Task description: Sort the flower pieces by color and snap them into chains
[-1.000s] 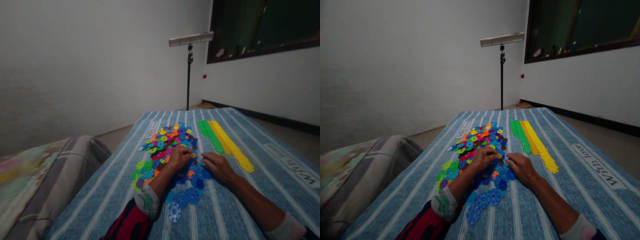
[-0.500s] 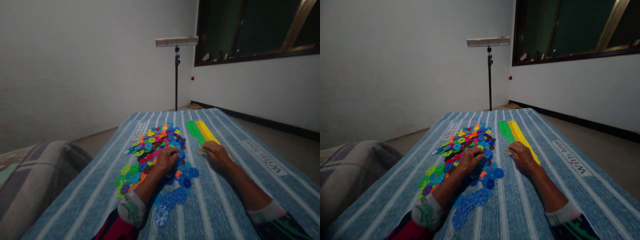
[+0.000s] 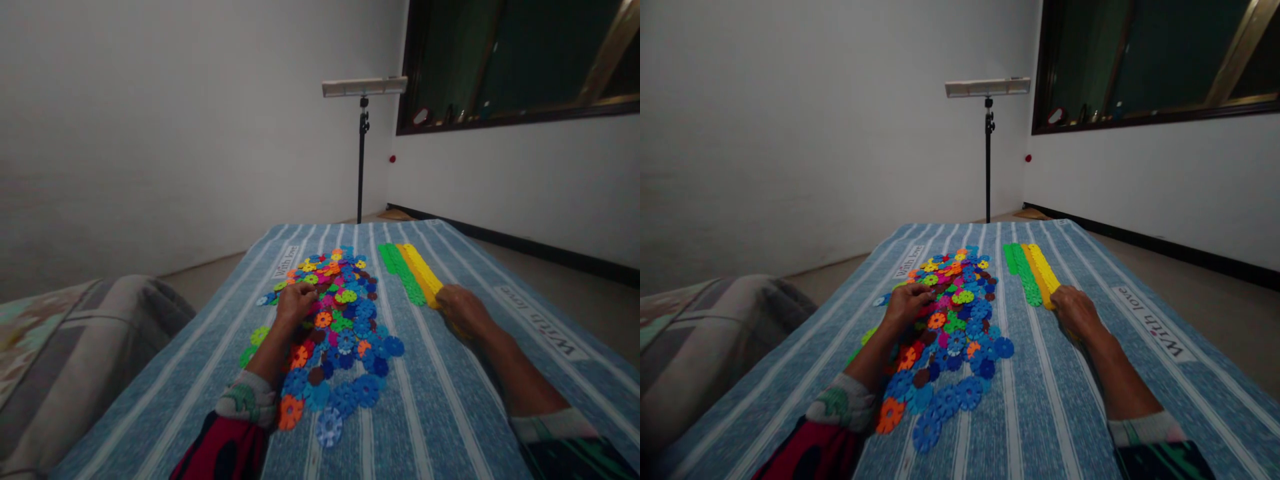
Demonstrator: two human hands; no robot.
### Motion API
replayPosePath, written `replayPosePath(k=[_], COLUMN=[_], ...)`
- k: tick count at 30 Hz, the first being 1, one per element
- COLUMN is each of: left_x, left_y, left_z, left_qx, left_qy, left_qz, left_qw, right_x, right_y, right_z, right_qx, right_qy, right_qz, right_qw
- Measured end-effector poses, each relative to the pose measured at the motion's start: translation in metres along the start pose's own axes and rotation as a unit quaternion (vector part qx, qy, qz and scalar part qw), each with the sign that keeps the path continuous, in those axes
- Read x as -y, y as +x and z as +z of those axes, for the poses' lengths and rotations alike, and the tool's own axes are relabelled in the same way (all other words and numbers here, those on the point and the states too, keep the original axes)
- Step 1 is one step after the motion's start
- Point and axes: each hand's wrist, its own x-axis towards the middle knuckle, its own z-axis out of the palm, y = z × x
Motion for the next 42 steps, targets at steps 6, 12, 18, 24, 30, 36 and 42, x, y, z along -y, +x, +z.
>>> replayPosePath(k=[6, 12, 18, 24, 30, 36, 42], left_x=[0.016, 0.020, 0.015, 0.008, -0.010, -0.011, -0.004], left_y=[0.003, 0.002, -0.004, -0.013, -0.027, -0.020, -0.020], left_z=[-0.010, -0.014, -0.012, -0.017, -0.014, -0.012, -0.022], left_qx=[-0.031, 0.029, 0.122, 0.176, 0.208, 0.131, 0.146], left_qy=[-0.009, 0.046, 0.096, 0.119, 0.182, 0.248, 0.237], left_qz=[-0.005, -0.005, 0.007, 0.028, 0.064, 0.045, 0.043], left_qw=[0.999, 0.999, 0.988, 0.977, 0.959, 0.959, 0.960], right_x=[0.000, 0.007, 0.024, 0.035, 0.039, 0.040, 0.042], right_y=[-0.004, -0.006, -0.004, -0.006, -0.007, -0.008, -0.010], right_z=[0.007, 0.016, 0.021, 0.023, 0.025, 0.030, 0.030], right_qx=[-0.008, -0.090, -0.132, -0.142, -0.153, -0.162, -0.137], right_qy=[-0.012, 0.010, 0.038, 0.046, 0.047, 0.060, 0.063], right_qz=[0.020, 0.017, -0.072, -0.117, -0.129, -0.140, -0.123], right_qw=[1.000, 0.996, 0.988, 0.982, 0.979, 0.975, 0.981])
